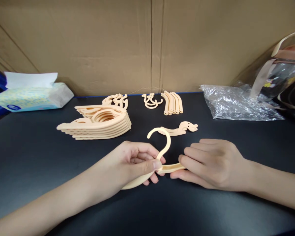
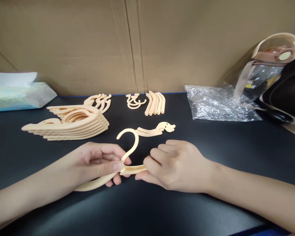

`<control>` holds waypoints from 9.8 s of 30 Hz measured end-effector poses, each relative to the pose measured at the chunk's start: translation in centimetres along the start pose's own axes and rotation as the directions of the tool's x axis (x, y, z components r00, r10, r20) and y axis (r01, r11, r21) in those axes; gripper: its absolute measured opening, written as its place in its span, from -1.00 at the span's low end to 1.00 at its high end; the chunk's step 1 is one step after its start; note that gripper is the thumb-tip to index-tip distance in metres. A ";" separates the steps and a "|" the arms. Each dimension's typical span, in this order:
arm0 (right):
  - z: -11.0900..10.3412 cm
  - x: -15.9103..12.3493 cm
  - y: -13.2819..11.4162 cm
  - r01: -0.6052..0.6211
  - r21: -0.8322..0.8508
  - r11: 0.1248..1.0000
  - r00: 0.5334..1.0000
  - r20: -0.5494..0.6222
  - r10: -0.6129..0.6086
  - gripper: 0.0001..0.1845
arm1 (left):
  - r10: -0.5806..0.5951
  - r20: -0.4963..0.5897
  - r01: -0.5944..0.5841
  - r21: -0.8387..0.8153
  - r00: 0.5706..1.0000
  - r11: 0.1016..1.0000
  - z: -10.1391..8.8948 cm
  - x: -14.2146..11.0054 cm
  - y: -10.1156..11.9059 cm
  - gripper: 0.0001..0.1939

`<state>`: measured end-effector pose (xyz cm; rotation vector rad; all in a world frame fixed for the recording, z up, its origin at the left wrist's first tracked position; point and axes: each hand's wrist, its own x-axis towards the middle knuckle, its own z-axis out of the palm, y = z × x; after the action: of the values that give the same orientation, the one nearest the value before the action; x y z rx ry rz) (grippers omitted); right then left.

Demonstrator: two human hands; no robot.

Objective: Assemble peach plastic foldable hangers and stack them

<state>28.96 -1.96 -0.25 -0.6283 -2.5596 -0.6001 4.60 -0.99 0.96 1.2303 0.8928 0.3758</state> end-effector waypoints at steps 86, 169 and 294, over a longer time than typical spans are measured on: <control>-0.3 0.1 1.0 -0.183 0.368 0.912 0.980 0.138 0.141 -0.63 | 0.619 0.170 -0.314 0.940 0.767 0.131 0.6 -0.4 -1.8 -0.75; 0.5 0.5 2.1 -0.429 0.524 0.735 0.902 0.284 0.325 -0.75 | 0.583 0.265 -0.382 0.920 0.768 0.085 0.1 -0.3 -1.9 -0.82; 0.5 -0.4 5.5 -0.358 -0.066 0.931 0.894 0.265 0.362 -0.73 | 0.651 0.293 -0.440 0.895 0.700 0.071 0.1 0.1 -1.8 -0.68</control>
<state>31.97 2.56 0.81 -1.2351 -2.5840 -0.4277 4.34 -1.61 -0.75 2.7834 0.7266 0.6269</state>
